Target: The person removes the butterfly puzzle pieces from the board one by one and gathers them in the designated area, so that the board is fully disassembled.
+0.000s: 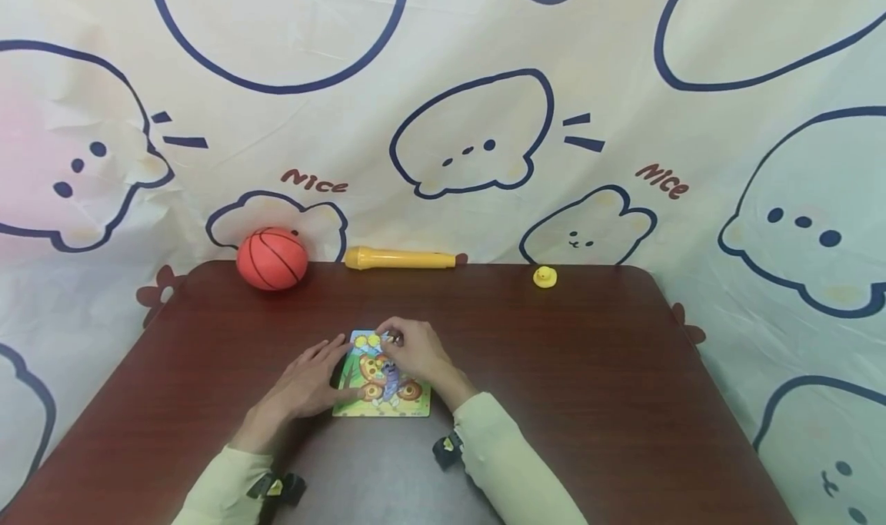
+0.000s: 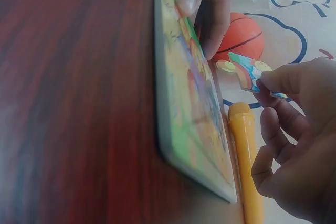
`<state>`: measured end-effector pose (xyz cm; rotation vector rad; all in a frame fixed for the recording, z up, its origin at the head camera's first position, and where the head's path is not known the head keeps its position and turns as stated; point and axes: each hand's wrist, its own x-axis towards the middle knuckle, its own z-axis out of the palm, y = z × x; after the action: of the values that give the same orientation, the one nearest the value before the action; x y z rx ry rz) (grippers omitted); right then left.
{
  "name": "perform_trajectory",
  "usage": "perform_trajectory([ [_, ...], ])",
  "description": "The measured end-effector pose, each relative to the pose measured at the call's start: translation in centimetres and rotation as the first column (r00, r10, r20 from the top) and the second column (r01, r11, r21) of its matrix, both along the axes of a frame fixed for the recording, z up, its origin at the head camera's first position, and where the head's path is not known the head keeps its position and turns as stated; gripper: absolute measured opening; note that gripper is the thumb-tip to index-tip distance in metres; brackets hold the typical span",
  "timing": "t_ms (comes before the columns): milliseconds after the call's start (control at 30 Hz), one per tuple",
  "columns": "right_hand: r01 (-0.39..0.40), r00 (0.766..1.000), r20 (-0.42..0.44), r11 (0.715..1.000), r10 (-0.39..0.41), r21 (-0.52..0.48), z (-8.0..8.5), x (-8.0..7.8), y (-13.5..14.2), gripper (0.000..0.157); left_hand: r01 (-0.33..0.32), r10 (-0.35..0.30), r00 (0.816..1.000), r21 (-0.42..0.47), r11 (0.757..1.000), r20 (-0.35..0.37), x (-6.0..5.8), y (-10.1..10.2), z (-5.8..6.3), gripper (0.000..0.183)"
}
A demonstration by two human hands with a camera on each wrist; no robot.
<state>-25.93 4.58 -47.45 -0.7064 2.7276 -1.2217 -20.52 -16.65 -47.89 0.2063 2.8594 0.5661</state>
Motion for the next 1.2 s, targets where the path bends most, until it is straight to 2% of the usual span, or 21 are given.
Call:
perform_trajectory([
  [233, -0.013, 1.000, -0.019, 1.000, 0.013, 0.022, -0.2, 0.3, 1.4, 0.017, 0.005, -0.005, 1.000, 0.000, 1.000, -0.008, 0.0, 0.1, 0.0, 0.094],
  [467, 0.010, 0.999, -0.032, 1.000, -0.010, 0.024, -0.3, 0.4, 2.8, 0.015, 0.000, 0.000, 1.000, -0.012, 1.000, 0.000, 0.0, 0.1, 0.0, 0.095],
  [833, 0.077, 0.997, -0.008, 0.994, -0.077, 0.073, -0.5, 0.3, 5.3, 0.011, -0.002, 0.002, 1.000, -0.010, 1.000, 0.004, 0.1, 0.2, 0.1, 0.096],
  [1200, 0.159, 0.987, 0.032, 0.986, -0.161, 0.042, -0.4, -0.2, 8.0, 0.010, -0.001, 0.001, 1.000, -0.006, 1.000, -0.006, 0.0, 0.1, 0.0, 0.095],
])
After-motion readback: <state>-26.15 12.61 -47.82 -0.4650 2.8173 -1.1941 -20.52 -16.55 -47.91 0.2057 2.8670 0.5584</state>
